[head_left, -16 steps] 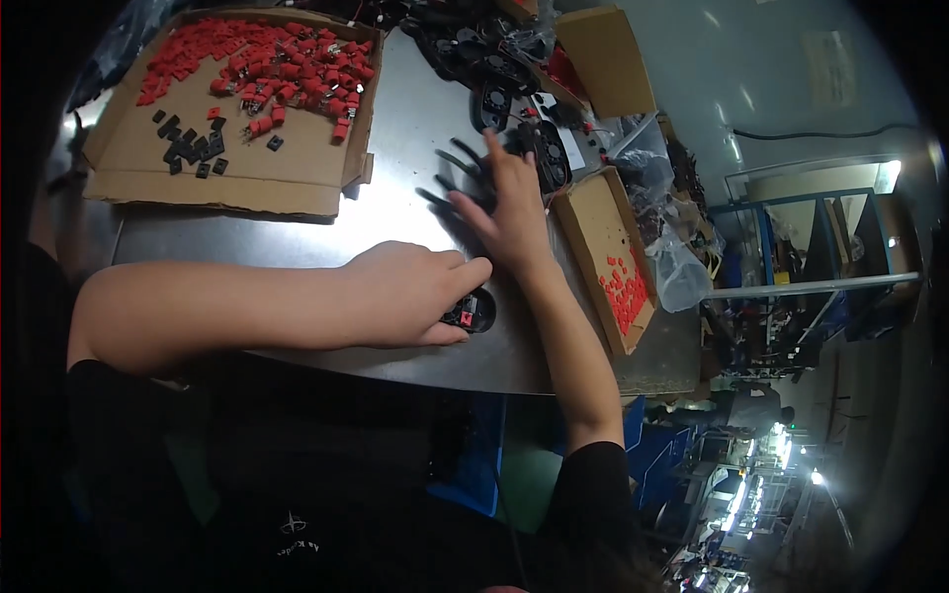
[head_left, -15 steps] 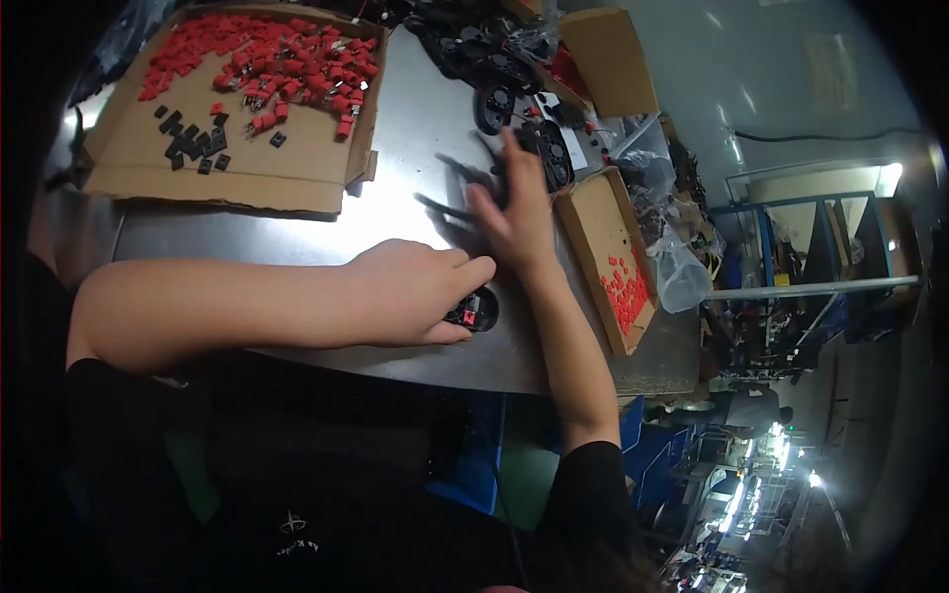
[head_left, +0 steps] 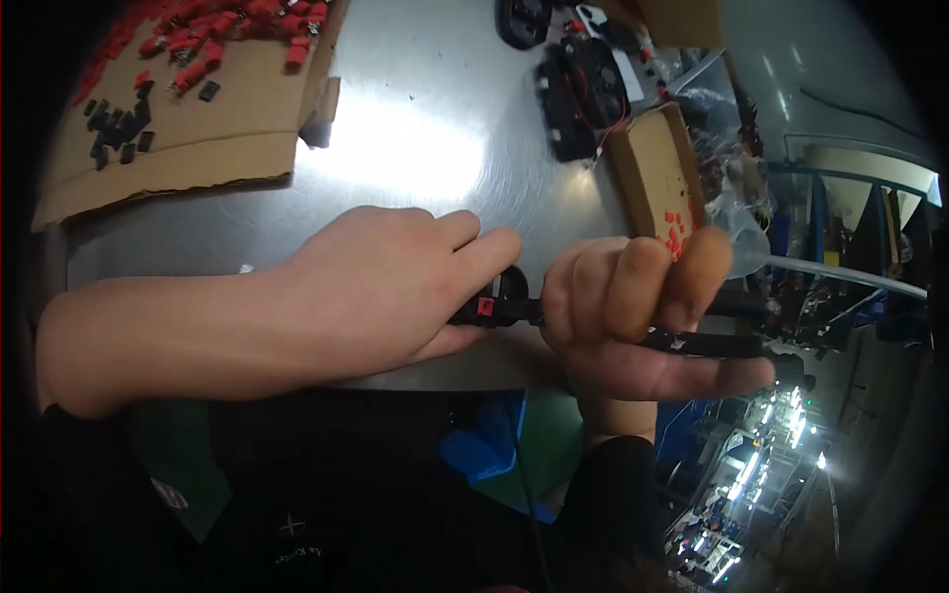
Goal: Assembling small components by inserting red pieces into black housings and using pliers.
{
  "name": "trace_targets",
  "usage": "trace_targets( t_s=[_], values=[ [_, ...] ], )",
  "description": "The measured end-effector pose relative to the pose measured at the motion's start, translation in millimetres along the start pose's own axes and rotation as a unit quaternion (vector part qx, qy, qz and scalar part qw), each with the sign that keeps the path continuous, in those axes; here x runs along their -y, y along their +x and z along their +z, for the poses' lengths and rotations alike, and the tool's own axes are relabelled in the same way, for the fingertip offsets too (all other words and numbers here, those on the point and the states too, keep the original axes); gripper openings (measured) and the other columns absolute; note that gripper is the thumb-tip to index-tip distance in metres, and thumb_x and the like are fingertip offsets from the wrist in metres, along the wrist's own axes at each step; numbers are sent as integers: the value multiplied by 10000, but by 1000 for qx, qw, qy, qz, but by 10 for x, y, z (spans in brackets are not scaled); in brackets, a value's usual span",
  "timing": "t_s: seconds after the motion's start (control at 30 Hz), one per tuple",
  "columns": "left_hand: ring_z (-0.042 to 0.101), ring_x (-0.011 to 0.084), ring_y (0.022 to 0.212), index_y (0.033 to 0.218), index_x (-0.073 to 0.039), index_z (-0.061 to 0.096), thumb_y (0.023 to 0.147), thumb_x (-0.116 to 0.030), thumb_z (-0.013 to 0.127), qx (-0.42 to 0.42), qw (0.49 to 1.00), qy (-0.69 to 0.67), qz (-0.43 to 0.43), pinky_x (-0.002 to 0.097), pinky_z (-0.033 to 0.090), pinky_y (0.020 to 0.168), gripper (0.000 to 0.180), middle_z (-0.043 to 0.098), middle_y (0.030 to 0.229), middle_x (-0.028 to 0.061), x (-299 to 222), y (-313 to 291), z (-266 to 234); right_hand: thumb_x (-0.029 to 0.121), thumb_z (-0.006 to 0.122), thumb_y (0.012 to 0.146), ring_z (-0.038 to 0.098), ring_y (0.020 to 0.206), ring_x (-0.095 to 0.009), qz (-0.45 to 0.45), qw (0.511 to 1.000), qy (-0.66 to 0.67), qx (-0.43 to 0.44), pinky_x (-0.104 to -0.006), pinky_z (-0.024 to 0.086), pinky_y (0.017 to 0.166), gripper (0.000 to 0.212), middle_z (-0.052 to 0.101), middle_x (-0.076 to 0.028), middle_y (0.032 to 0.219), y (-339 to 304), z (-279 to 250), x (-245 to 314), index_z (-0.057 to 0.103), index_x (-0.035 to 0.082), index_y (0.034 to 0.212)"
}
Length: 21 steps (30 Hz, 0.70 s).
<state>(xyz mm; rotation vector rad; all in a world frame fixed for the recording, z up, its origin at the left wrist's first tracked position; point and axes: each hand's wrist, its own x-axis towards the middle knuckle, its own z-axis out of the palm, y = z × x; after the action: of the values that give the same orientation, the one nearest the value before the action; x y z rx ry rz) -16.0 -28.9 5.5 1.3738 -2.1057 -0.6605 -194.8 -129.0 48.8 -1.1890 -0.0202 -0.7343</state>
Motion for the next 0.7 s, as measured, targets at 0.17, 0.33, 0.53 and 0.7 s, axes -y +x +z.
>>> trace_targets(
  t_s=[0.17, 0.33, 0.53, 0.7],
  values=[
    [644, 381, 949, 1174, -74, 529, 865, -253, 778, 32, 996, -73, -39, 477, 522, 806, 436, 623, 1004, 153, -13, 32, -33, 791, 627, 868, 406, 445, -125, -24, 989, -21, 145, -296, 385, 418, 632, 461, 2, 578, 66, -149, -208, 447, 186, 900],
    [672, 379, 949, 1193, -59, 512, 885, -259, 766, 36, 995, -73, -58, 468, 548, 798, 446, 647, 1009, 162, 20, 34, -35, 860, 593, 827, 415, 479, -163, 57, 993, -74, 72, -327, 383, 465, 710, 451, -21, 568, 27, -52, -161, 483, 167, 931],
    [690, 367, 915, 1214, -42, 549, 900, -279, 763, 14, 997, -51, -57, 456, 563, 773, 448, 655, 997, 164, -1, -2, -7, 721, 701, 866, 476, 670, -130, -44, 995, -35, 87, -292, 411, 538, 1006, 527, -73, 1035, 110, -95, -72, 345, 118, 1588],
    [677, 352, 879, 1292, -46, 572, 898, -305, 767, -7, 999, -26, -45, 449, 549, 746, 510, 638, 974, 153, -14, -46, 6, 645, 733, 881, 497, 642, -115, -78, 994, -82, 6, -285, 423, 508, 732, 527, -58, 1002, 56, 30, -42, 488, 112, 1319]
  ],
)
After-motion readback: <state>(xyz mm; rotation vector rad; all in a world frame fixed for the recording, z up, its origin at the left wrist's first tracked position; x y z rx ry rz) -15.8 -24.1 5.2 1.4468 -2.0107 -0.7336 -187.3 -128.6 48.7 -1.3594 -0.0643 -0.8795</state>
